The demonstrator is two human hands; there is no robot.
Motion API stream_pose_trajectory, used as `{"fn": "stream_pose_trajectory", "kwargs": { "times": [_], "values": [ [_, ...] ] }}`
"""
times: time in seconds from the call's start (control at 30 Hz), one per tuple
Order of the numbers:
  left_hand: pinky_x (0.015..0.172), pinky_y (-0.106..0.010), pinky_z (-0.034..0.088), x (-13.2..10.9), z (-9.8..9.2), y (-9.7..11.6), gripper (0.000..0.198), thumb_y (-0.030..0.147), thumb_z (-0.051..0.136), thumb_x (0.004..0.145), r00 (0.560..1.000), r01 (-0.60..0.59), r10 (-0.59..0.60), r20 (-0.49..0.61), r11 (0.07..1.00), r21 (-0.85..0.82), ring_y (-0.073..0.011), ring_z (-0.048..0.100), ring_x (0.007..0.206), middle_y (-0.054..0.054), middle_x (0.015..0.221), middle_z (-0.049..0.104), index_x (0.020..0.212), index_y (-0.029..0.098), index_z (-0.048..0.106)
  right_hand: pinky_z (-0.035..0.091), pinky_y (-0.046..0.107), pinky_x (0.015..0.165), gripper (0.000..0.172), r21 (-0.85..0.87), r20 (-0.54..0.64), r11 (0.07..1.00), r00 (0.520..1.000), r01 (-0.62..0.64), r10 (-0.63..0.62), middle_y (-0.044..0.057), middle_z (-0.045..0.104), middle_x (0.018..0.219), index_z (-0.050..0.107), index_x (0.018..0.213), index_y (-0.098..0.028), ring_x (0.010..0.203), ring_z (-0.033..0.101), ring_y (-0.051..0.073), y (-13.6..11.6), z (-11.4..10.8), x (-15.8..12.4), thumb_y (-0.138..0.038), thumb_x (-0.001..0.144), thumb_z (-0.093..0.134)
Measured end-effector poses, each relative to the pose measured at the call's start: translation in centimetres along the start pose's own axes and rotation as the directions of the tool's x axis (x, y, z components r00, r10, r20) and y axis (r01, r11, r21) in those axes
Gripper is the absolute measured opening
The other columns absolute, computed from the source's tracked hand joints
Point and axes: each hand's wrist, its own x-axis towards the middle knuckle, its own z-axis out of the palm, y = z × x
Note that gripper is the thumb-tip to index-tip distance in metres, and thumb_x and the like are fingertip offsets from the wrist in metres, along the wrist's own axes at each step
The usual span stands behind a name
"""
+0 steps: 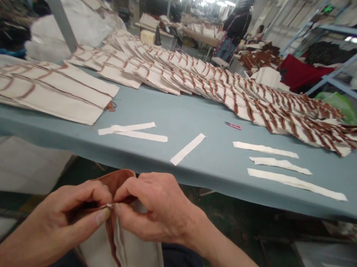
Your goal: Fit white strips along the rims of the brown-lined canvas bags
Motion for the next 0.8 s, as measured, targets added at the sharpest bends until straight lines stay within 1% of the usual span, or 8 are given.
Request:
{"fn": "stream_pose_trajectory", "kwargs": {
  "times": [0.1, 0.17, 0.23, 0.3, 0.43, 0.57, 0.67, 0.8],
  "values": [
    [0.054, -0.018, 0.045, -0.1, 0.0, -0.3, 0.028, 0.034, 0.068, 0.102, 0.999, 0.023, -0.022, 0.034, 1.0, -0.009, -0.012, 0.059, 0.062, 0.005, 0.073, 0.065, 0.078, 0.022, 0.071, 0.05, 0.028, 0.071, 0.013, 0.069, -0.013, 0.995, 0.998, -0.066, 0.067, -0.002, 0.075, 0.076, 0.069, 0.087, -0.024, 0.068, 0.065, 0.014, 0.0, 0.2, 0.3, -0.019, 0.099, 0.067],
    [0.054, -0.019, 0.043, -0.1, 0.2, -0.5, 0.028, 0.034, 0.067, 0.103, 0.999, 0.034, -0.034, 0.038, 0.999, -0.011, -0.012, 0.056, 0.061, 0.005, 0.074, 0.064, 0.077, 0.022, 0.069, 0.05, 0.028, 0.07, 0.013, 0.161, 0.048, 0.967, 0.98, -0.199, 0.194, -0.003, 0.073, 0.075, 0.065, 0.082, -0.025, 0.067, 0.063, 0.014, 0.0, 0.3, 0.7, -0.021, 0.094, 0.067],
    [0.055, -0.019, 0.042, -0.1, 0.4, -0.6, 0.025, 0.03, 0.066, 0.1, 0.998, 0.042, -0.041, 0.038, 0.999, -0.022, -0.0117, 0.054, 0.062, 0.006, 0.073, 0.062, 0.076, 0.022, 0.064, 0.05, 0.027, 0.069, 0.012, 0.249, 0.137, 0.908, 0.94, -0.337, 0.312, -0.004, 0.071, 0.075, 0.061, 0.079, -0.025, 0.067, 0.063, 0.014, 0.1, 0.4, 1.1, -0.023, 0.09, 0.068],
    [0.054, -0.018, 0.042, -0.1, 0.6, -0.6, 0.023, 0.026, 0.064, 0.097, 0.999, 0.022, -0.021, 0.03, 0.999, -0.039, -0.0111, 0.053, 0.061, 0.007, 0.072, 0.06, 0.075, 0.023, 0.059, 0.051, 0.027, 0.071, 0.012, 0.27, 0.19, 0.883, 0.921, -0.383, 0.341, -0.004, 0.071, 0.076, 0.06, 0.08, -0.025, 0.069, 0.063, 0.014, 0.1, 0.4, 1.4, -0.024, 0.089, 0.067],
    [0.054, -0.019, 0.042, 0.0, 0.8, -0.1, 0.026, 0.024, 0.06, 0.095, 0.999, -0.026, 0.027, -0.03, 0.999, 0.019, -0.0114, 0.056, 0.06, 0.007, 0.069, 0.06, 0.07, 0.024, 0.054, 0.049, 0.031, 0.077, 0.011, 0.099, 0.2, 0.968, 0.958, -0.229, 0.206, -0.002, 0.076, 0.08, 0.06, 0.084, -0.026, 0.073, 0.064, 0.017, -0.4, 0.1, 1.4, -0.026, 0.095, 0.065],
    [0.055, -0.02, 0.045, 0.1, 0.4, 0.4, 0.017, 0.019, 0.057, 0.09, 0.999, 0.0, 0.007, -0.04, 0.985, 0.171, -0.0124, 0.062, 0.06, 0.008, 0.068, 0.069, 0.077, 0.024, 0.065, 0.043, 0.035, 0.072, 0.011, -0.141, 0.194, 0.985, 0.973, -0.095, 0.122, 0.003, 0.081, 0.082, 0.054, 0.087, -0.027, 0.072, 0.066, 0.02, -1.1, 0.1, 1.1, -0.024, 0.096, 0.06],
    [0.056, -0.021, 0.043, -0.2, 0.1, 0.4, 0.016, 0.018, 0.059, 0.092, 0.992, -0.074, 0.097, -0.077, 0.963, 0.26, -0.0114, 0.061, 0.059, 0.009, 0.068, 0.068, 0.079, 0.024, 0.067, 0.041, 0.034, 0.07, 0.01, -0.144, 0.195, 0.985, 0.973, -0.094, 0.121, 0.004, 0.082, 0.084, 0.051, 0.089, -0.027, 0.072, 0.068, 0.02, -1.6, 0.2, 1.3, -0.024, 0.096, 0.057],
    [0.058, -0.023, 0.043, -0.8, 0.0, 0.4, 0.022, 0.019, 0.058, 0.1, 0.976, -0.161, 0.198, -0.089, 0.935, 0.315, -0.0114, 0.059, 0.06, 0.007, 0.07, 0.067, 0.079, 0.025, 0.063, 0.034, 0.033, 0.065, 0.014, -0.139, 0.22, 0.97, 0.949, -0.201, 0.228, 0.001, 0.077, 0.082, 0.045, 0.089, -0.028, 0.069, 0.062, 0.018, -2.0, -0.1, 1.9, -0.029, 0.095, 0.057]
  ]
}}
